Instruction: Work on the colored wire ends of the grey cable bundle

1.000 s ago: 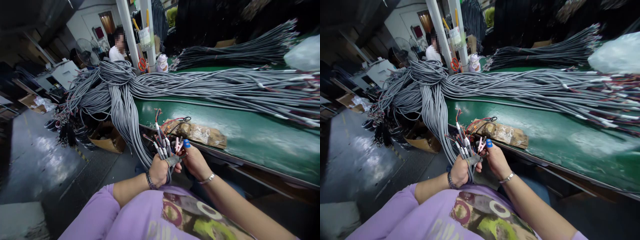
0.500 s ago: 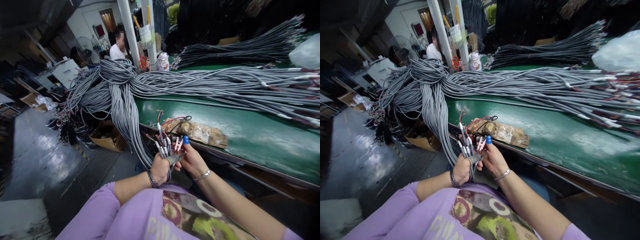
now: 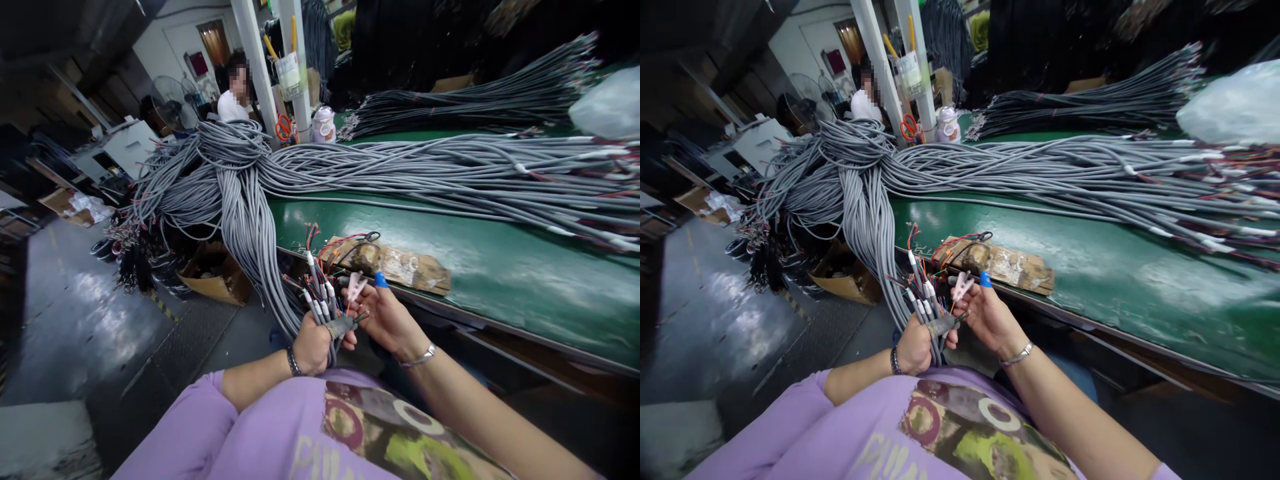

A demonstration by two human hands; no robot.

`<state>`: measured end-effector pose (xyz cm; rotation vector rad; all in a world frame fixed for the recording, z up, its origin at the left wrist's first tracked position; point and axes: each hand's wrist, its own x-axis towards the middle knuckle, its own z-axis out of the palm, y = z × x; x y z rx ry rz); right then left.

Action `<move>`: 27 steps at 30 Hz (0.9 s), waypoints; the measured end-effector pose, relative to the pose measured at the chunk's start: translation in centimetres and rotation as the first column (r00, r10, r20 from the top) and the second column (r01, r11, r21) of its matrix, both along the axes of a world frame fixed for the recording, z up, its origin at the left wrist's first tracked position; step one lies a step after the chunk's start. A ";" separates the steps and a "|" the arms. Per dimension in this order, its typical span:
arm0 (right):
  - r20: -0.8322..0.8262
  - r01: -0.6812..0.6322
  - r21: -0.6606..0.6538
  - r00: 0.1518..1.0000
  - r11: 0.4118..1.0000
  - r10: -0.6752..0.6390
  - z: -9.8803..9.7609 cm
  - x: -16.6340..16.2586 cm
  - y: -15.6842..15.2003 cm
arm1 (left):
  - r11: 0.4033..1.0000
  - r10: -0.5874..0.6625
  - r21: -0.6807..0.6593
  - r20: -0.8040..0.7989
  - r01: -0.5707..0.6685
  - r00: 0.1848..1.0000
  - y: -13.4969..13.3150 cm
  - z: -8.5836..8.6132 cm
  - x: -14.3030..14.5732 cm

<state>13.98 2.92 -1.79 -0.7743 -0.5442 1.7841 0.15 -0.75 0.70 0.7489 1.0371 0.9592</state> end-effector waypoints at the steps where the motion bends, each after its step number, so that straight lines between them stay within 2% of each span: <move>1: -0.010 -0.001 -0.004 1.000 1.000 0.001 0.1 0.1 -0.1 | 1.000 0.001 0.002 -0.001 -0.001 1.000 -0.1 0.0 -0.1; 7: -0.006 -0.031 -0.020 1.000 0.999 0.031 0.3 0.4 0.1 | 0.998 0.038 0.057 0.009 -0.038 0.999 -0.5 0.1 -0.2; 13: 0.008 0.011 -0.021 1.000 1.000 -0.010 0.4 0.2 0.4 | 0.993 0.098 0.061 0.037 -0.100 0.995 0.0 0.2 0.4; 19: -0.116 -0.236 0.104 0.962 0.966 0.248 0.4 0.0 -0.2 | 0.987 0.139 0.070 0.055 -0.142 0.989 0.6 -0.1 1.4; 22: -0.176 -0.246 0.107 0.949 0.963 0.262 0.4 -0.1 -0.2 | 0.987 0.141 0.074 0.044 -0.144 0.989 0.7 -0.1 1.6; 27: -0.165 -0.223 0.080 0.958 0.972 0.234 0.4 -0.5 0.0 | 0.986 0.145 0.081 0.033 -0.148 0.989 0.8 0.0 1.4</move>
